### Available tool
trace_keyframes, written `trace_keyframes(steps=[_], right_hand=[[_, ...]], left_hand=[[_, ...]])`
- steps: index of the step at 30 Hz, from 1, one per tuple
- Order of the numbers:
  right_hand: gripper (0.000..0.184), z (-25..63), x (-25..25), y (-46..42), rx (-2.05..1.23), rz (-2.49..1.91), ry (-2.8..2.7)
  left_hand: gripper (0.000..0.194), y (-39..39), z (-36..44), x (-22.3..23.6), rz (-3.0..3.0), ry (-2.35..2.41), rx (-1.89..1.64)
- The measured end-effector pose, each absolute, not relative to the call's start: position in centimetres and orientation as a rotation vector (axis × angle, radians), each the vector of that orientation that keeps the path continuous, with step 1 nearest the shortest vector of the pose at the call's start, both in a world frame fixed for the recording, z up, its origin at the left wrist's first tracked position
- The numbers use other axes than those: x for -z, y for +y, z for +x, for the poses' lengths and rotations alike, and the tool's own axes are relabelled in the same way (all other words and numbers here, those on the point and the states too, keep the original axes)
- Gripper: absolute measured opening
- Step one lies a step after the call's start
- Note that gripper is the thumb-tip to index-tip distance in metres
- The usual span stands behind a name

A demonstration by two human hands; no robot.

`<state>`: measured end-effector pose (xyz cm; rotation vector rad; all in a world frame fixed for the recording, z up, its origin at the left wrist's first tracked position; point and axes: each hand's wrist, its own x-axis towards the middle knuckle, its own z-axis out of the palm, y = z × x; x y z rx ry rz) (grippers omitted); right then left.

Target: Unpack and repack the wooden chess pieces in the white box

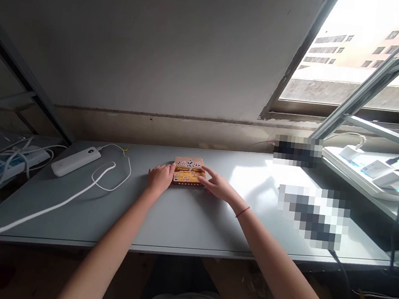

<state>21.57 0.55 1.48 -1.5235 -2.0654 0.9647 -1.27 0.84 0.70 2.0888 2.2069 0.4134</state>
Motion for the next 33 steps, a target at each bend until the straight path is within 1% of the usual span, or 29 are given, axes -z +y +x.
trace_keyframes(steps=[2, 3, 6, 9, 13, 19, 33], right_hand=[[0.061, 21.8, -1.3, 1.6, -0.881, -1.589, -1.929], [0.056, 21.9, -1.0, 2.3, -0.766, -1.658, -1.869], [0.031, 21.6, 0.4, 4.2, -0.368, -1.877, -1.843], [0.023, 21.4, 2.0, 5.2, -0.180, -1.943, -1.938], [0.022, 21.7, 2.8, 5.2, -0.196, -1.900, -1.919], [0.019, 22.1, 2.7, 4.8, -0.207, -1.852, -1.921], [0.023, 22.7, 3.1, 4.7, -0.296, -1.738, -1.886]], left_hand=[[0.052, 1.6, -2.3, -0.8, 2.074, 2.238, -0.472], [0.052, 2.0, -2.8, -0.8, 2.063, 2.261, -0.494], [0.045, 3.2, -3.7, -0.1, 2.034, 2.329, -0.514], [0.033, 3.7, -3.9, 1.2, 2.044, 2.342, -0.510], [0.027, 3.8, -4.0, 2.0, 2.084, 2.296, -0.528], [0.025, 3.5, -4.4, 2.1, 2.093, 2.267, -0.561], [0.024, 3.2, -4.9, 2.1, 2.036, 2.198, -0.609]])
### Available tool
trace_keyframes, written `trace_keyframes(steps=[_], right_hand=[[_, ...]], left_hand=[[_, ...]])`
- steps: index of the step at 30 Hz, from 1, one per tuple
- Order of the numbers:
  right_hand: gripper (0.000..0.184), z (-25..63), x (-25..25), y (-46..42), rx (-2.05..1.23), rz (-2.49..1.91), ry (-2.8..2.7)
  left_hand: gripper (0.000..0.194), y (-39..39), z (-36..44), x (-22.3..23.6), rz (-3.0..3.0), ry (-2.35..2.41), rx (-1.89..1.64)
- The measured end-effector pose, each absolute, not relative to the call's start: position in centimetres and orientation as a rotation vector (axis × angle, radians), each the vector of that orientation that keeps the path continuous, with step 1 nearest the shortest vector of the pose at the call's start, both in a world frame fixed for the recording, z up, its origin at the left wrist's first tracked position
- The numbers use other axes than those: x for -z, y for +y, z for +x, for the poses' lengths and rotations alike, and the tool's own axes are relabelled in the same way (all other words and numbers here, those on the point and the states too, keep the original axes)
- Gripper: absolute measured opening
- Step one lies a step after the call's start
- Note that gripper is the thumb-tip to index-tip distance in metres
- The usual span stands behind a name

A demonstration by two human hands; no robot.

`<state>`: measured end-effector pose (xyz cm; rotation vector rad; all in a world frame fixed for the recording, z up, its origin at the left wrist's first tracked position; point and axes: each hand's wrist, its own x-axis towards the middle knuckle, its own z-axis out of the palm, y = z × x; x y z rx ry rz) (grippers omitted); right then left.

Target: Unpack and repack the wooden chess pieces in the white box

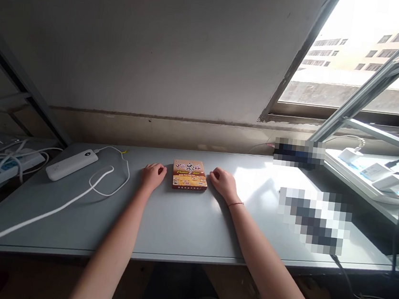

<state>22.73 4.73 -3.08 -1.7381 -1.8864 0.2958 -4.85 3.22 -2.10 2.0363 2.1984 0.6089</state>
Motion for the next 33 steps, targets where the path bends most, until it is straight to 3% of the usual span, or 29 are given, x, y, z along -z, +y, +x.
trace_keyframes(steps=[13, 21, 23, 28, 33], right_hand=[[0.024, 22.9, 2.8, 4.6, -0.389, -1.717, -1.859], [0.051, 22.8, 1.4, 3.4, -0.535, -1.631, -1.995], [0.051, 22.6, 1.4, 3.4, -0.543, -1.634, -2.018], [0.048, 22.0, 1.4, 3.3, -0.632, -1.565, -2.008], [0.054, 21.8, 0.6, 2.8, -0.862, -1.446, -1.778]], left_hand=[[0.019, 3.1, -4.9, 2.1, 2.039, 2.131, -0.712], [0.027, 1.6, -2.2, 0.3, 2.305, 1.716, -1.056], [0.027, 0.9, -0.8, 0.5, 2.404, 1.565, -0.995], [0.061, -0.1, 1.7, 2.2, 2.455, 1.596, -0.686], [0.068, -0.2, 2.4, 2.6, 2.488, 1.689, -0.748]])
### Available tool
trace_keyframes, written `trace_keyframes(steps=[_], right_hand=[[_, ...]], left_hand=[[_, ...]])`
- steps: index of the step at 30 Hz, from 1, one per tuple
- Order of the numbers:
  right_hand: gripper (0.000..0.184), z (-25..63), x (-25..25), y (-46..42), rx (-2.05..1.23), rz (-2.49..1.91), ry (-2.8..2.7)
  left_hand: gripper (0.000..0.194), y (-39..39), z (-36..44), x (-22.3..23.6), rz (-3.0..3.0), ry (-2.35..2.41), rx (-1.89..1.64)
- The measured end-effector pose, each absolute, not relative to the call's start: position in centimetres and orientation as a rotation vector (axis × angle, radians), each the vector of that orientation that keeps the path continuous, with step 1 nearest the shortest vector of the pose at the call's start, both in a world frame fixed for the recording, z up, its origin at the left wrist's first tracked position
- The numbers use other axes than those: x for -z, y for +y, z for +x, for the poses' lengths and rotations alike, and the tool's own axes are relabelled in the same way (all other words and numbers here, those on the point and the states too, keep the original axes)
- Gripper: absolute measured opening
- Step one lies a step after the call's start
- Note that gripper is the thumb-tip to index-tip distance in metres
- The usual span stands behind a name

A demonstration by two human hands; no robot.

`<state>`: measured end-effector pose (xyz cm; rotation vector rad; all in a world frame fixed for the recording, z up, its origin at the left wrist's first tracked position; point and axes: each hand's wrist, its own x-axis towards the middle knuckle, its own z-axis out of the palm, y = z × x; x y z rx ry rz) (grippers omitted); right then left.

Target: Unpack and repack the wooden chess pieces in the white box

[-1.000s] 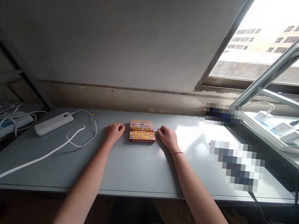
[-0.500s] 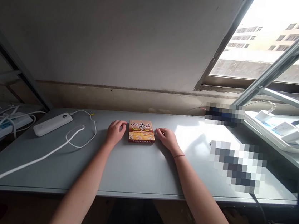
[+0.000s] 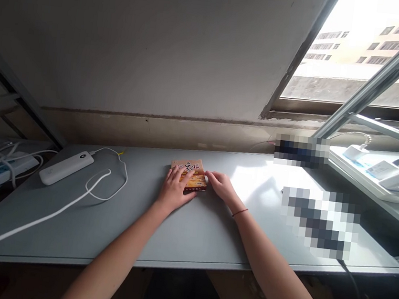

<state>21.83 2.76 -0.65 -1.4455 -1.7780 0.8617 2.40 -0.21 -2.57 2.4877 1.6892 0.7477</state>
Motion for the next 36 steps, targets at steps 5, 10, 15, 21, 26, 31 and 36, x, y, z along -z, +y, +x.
trace_keyframes(steps=[5, 10, 15, 21, 26, 31, 36], right_hand=[[0.050, 21.4, -0.1, 2.4, -0.944, -1.217, -1.665], [0.040, 21.3, 0.9, 2.8, -0.721, -1.415, -1.809], [0.031, 21.5, 1.2, 3.0, -0.668, -1.511, -1.917], [0.032, 21.5, 0.5, 2.7, -0.686, -1.522, -1.961], [0.030, 21.4, 0.2, 2.6, -0.680, -1.547, -1.992], [0.026, 20.9, -0.2, 2.2, -0.608, -1.563, -2.044], [0.024, 20.5, -1.0, 1.4, -0.642, -1.588, -2.054]], left_hand=[[0.063, -0.7, 2.2, 0.7, 2.332, 1.715, -1.030], [0.035, -1.4, 0.9, -2.6, 2.262, 1.766, -1.375], [0.014, -1.4, -1.0, -4.8, 2.152, 2.057, -1.473], [0.023, -1.5, -3.7, -5.3, 1.791, 2.610, -0.999], [0.027, -0.6, -3.5, -4.0, 1.836, 2.440, -0.683], [0.037, 0.4, -1.7, -2.1, 1.890, 2.021, -0.463], [0.036, 0.1, -2.2, -2.0, 1.825, 1.944, -0.436]])
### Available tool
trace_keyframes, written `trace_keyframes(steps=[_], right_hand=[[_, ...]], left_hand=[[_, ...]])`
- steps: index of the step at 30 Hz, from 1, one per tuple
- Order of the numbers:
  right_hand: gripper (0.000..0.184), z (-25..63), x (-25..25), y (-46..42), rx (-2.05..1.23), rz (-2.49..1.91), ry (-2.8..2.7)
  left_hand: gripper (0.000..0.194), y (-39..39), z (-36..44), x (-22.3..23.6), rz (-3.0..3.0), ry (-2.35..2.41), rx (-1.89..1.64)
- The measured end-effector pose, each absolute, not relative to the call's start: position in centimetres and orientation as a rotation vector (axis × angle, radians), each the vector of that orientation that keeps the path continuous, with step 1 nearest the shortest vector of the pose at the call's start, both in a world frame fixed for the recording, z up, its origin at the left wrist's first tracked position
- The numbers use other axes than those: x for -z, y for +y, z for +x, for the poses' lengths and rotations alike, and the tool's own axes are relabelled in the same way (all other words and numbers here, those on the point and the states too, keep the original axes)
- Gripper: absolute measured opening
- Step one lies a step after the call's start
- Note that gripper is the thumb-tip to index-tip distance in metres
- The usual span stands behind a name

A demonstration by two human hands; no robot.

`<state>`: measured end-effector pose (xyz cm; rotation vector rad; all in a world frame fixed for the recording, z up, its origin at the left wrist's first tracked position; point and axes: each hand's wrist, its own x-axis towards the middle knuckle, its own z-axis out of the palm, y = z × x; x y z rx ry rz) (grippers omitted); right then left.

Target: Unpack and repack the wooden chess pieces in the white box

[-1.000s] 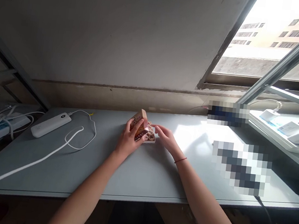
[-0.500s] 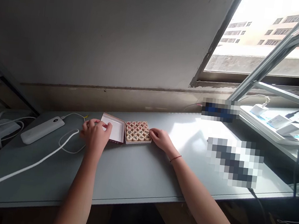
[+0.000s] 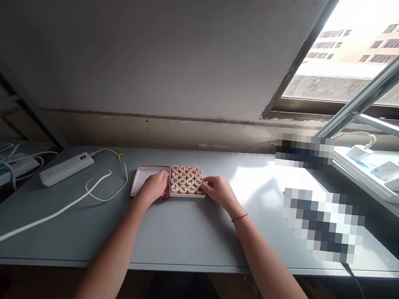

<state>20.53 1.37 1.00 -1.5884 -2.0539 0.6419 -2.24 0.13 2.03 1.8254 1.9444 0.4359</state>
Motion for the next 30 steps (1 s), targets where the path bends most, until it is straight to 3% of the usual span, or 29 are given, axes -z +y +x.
trace_keyframes(steps=[9, 25, 30], right_hand=[[0.019, 20.4, -2.1, 0.5, -0.714, -1.579, -2.102], [0.020, 20.7, -2.2, 0.6, -0.752, -1.557, -2.114], [0.021, 21.3, -2.5, 0.6, -0.831, -1.520, -2.086]], left_hand=[[0.038, 1.0, -1.5, -1.1, 2.089, 2.092, -0.564], [0.017, 1.3, 0.4, -0.6, 2.168, 2.126, -0.662], [0.012, 1.7, -0.1, -1.4, 1.979, 1.939, -0.996]])
